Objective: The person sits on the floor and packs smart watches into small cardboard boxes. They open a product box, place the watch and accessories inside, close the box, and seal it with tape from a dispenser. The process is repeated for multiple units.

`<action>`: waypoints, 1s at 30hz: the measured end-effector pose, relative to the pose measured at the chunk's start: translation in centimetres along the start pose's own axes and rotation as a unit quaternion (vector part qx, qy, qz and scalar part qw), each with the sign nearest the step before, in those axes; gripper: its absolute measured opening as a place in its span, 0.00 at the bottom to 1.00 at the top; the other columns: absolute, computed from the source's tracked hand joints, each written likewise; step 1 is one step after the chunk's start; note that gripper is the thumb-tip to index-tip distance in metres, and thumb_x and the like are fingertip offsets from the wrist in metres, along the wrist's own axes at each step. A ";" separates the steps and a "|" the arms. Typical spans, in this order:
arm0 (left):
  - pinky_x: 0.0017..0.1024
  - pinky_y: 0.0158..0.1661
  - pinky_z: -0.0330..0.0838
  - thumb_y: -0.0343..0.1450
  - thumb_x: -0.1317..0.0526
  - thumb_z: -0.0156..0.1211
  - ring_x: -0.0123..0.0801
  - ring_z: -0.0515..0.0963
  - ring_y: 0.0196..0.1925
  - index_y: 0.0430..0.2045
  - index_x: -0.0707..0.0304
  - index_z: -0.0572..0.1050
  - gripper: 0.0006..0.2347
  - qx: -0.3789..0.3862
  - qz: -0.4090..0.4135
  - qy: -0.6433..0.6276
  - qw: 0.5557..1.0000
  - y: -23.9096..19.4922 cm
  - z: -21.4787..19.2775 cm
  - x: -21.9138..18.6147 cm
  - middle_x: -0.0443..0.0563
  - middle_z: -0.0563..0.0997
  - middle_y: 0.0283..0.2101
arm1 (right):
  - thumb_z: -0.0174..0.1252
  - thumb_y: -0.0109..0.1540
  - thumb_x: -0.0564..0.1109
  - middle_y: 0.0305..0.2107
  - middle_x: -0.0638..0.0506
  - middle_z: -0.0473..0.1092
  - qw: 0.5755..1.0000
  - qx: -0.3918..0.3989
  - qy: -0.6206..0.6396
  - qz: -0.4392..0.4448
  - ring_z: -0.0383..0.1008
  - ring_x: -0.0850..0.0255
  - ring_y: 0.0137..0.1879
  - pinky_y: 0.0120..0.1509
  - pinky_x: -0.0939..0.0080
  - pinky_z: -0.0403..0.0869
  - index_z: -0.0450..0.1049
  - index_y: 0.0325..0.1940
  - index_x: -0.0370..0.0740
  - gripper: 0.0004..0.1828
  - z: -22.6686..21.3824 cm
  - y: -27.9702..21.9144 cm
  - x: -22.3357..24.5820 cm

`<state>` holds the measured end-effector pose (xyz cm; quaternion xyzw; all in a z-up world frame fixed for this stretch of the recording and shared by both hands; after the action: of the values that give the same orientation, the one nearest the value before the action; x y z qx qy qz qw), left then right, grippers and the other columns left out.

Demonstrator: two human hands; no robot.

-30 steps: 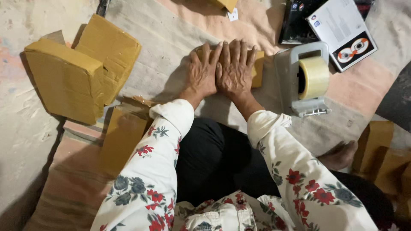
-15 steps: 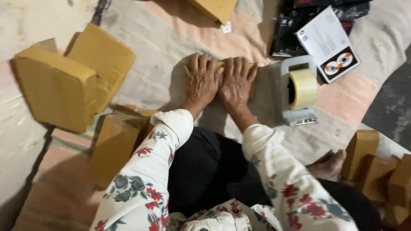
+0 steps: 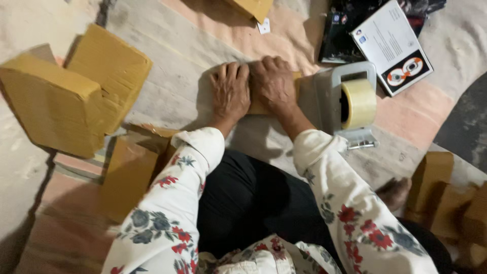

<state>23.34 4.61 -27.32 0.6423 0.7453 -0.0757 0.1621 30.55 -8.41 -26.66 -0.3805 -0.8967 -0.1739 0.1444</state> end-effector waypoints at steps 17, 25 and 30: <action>0.70 0.63 0.51 0.61 0.27 0.58 0.62 0.50 0.76 0.74 0.40 0.59 0.44 0.065 0.260 0.062 0.961 -2.6 -0.8 3.0 0.70 0.53 0.74 | 0.71 0.49 0.72 0.72 0.28 0.43 1.000 -0.015 -0.011 -0.001 0.38 0.20 0.76 0.77 0.21 0.50 0.57 0.77 0.46 0.60 -0.5 -8.7 -1.5; 0.47 0.66 0.60 0.53 0.41 0.76 0.54 0.65 0.69 0.71 0.41 0.63 0.47 0.170 0.223 0.047 0.959 3.1 -3.7 2.2 0.60 0.67 0.68 | 0.70 0.62 0.58 0.52 0.38 0.71 0.990 0.095 -0.105 -0.009 0.71 0.38 0.59 0.54 0.42 0.76 0.70 0.61 0.40 0.30 -3.7 -3.8 -4.0; 0.39 0.68 0.70 0.62 0.37 0.71 0.45 0.78 0.65 0.65 0.49 0.74 0.36 0.364 0.015 -0.013 0.931 6.9 -6.0 5.3 0.56 0.80 0.66 | 0.70 0.58 0.66 0.38 0.43 0.75 0.988 0.155 -0.009 0.002 0.76 0.44 0.46 0.49 0.45 0.75 0.74 0.45 0.38 0.30 -7.8 -1.0 -5.5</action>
<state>28.66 12.56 -22.86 0.6676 0.6544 -0.3477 -0.0718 34.43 -15.83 -21.98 -0.3565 -0.9135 -0.0294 0.1938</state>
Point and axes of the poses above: each hand's wrist, its own y-axis towards the middle knuckle, its own z-axis out of the palm, x = y × z, the point moved 1 cm from there along y, towards the middle knuckle
